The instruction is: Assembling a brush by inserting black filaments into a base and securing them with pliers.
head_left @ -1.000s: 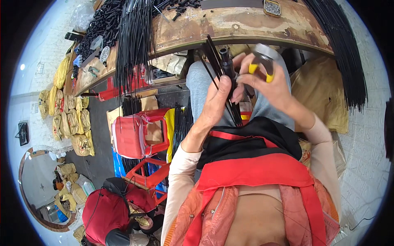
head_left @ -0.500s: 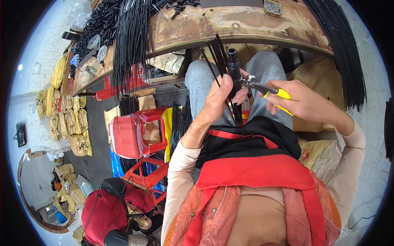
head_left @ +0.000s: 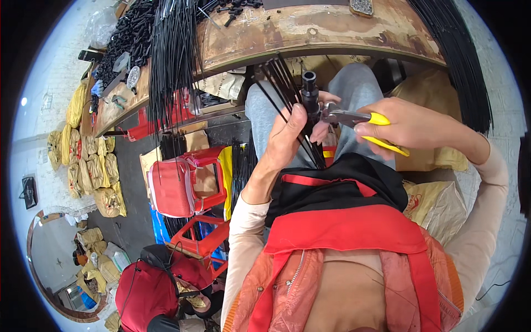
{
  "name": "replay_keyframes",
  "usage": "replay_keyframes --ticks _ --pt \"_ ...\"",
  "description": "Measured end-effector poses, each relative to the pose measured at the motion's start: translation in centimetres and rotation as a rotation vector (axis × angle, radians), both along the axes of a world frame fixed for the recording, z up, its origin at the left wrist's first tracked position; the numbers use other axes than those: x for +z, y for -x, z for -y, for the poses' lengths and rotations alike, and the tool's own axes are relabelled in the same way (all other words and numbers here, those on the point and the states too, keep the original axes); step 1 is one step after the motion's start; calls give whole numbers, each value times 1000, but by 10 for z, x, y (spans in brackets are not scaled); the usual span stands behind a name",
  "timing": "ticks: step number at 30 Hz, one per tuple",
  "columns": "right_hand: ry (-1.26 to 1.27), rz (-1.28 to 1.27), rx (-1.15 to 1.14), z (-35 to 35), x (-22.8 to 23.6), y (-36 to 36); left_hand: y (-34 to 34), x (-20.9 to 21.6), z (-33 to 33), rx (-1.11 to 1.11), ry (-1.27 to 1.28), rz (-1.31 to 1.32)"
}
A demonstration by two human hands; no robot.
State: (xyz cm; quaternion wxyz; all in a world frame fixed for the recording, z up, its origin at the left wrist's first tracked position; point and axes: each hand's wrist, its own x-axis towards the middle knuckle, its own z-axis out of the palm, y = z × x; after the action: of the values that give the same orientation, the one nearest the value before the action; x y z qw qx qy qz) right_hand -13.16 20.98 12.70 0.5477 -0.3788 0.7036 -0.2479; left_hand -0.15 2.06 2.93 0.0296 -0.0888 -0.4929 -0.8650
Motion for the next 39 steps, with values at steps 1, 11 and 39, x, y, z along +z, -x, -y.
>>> replay_keyframes --ticks 1,11,39 --pt "117 -121 -12 -3 1 -5 1 -2 0 2 -1 0" --pt "8 -270 43 5 7 17 18 -14 2 -19 9 39" --pt "611 -1702 -7 22 -97 137 -7 73 110 1091 90 -51"
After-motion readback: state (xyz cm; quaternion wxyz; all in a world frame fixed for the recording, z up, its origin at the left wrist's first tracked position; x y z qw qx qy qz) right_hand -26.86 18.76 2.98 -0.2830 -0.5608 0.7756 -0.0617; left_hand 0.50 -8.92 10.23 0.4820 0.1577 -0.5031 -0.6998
